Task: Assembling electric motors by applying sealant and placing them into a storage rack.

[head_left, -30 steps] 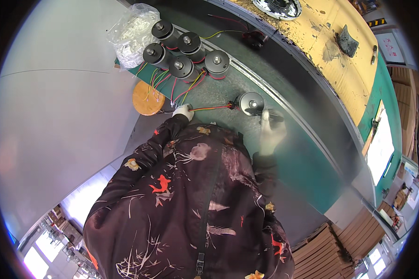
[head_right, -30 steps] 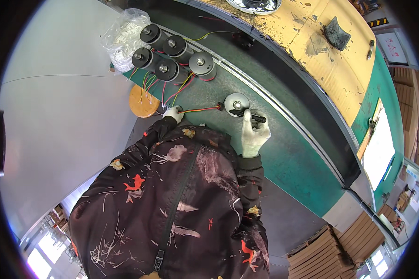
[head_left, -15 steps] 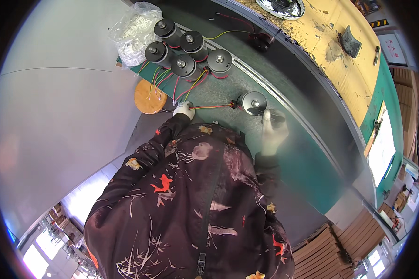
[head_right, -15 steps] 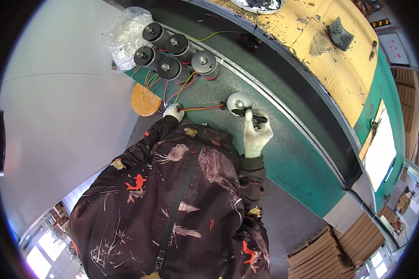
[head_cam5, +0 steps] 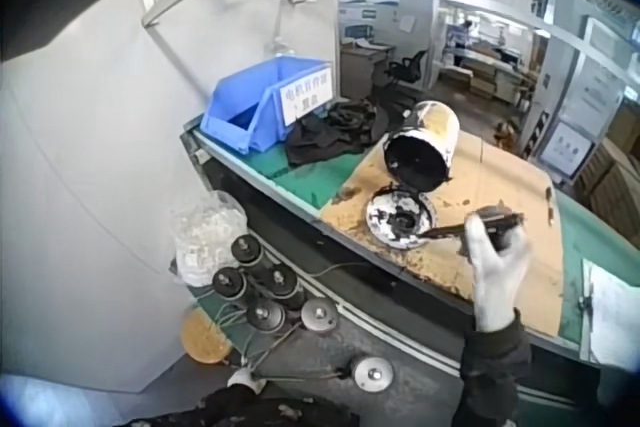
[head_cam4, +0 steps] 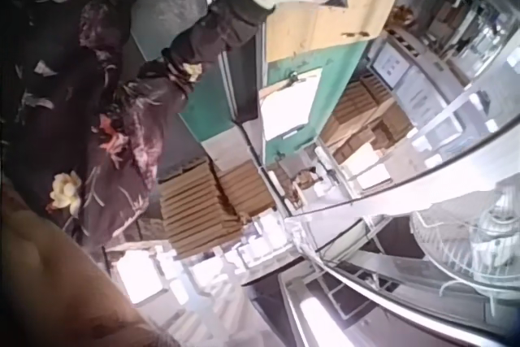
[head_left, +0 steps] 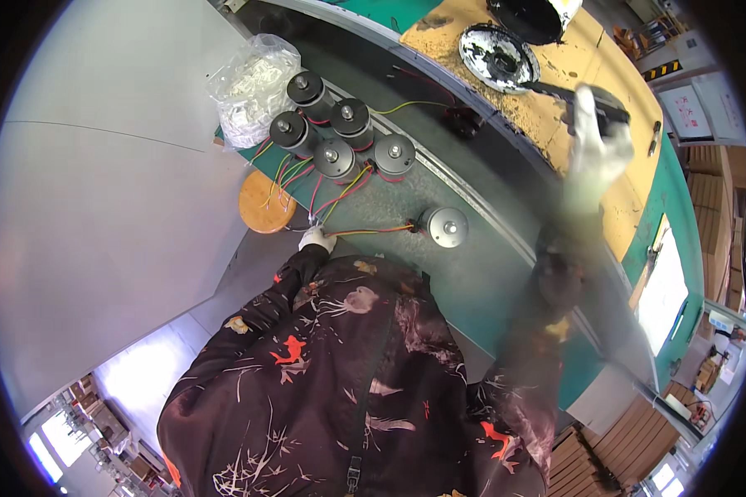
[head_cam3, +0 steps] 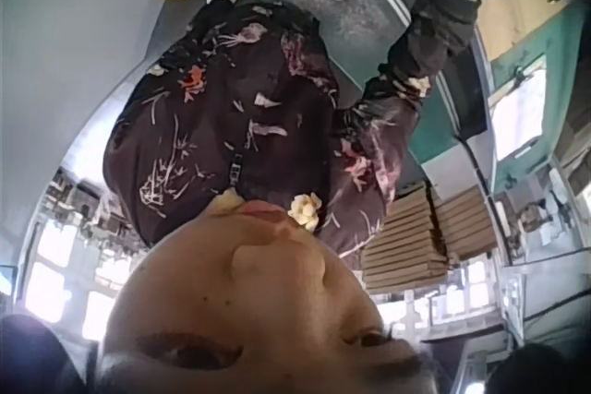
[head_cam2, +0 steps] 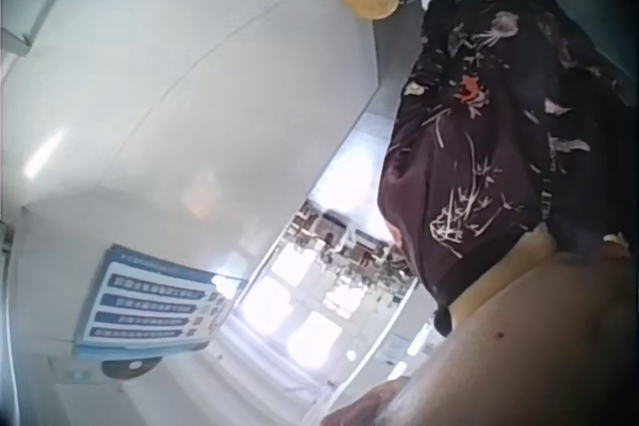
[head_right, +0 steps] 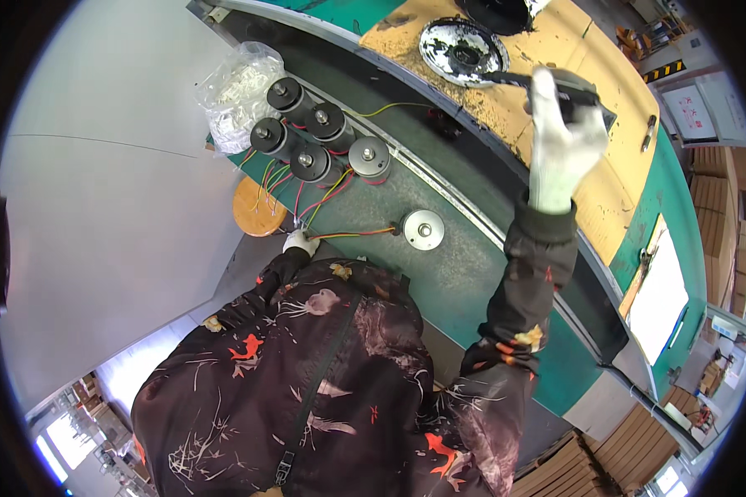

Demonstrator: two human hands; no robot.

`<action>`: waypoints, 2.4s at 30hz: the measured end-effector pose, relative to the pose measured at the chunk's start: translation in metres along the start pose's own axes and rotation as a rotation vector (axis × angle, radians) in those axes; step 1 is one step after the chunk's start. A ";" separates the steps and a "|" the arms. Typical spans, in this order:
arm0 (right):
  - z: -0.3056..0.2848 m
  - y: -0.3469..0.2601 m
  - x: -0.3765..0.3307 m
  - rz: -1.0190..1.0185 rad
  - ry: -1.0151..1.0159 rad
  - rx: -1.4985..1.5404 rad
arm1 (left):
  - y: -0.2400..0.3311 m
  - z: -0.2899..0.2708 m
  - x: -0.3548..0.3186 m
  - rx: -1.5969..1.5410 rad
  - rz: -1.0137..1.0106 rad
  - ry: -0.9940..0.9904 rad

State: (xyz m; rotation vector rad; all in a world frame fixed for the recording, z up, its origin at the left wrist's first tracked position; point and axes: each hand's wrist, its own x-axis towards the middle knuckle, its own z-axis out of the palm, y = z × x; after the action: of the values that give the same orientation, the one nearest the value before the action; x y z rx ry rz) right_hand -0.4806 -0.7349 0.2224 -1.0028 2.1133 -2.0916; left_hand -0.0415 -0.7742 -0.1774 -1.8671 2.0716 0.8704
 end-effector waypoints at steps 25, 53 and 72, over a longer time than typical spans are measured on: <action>-0.075 0.090 -0.190 0.317 0.038 -0.300 | 0.002 0.002 0.007 0.046 0.002 -0.093; -0.087 0.104 -0.239 0.446 0.048 -0.165 | -0.003 0.007 0.013 0.092 0.020 -0.076; -0.086 0.099 -0.245 0.503 -0.013 -0.189 | 0.003 0.000 0.006 0.086 0.014 -0.100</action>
State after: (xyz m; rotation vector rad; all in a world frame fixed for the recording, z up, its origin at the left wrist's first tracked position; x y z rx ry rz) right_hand -0.3652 -0.5605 0.0391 -0.4191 2.2833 -1.6661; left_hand -0.0451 -0.7790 -0.1794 -1.7319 2.0308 0.8464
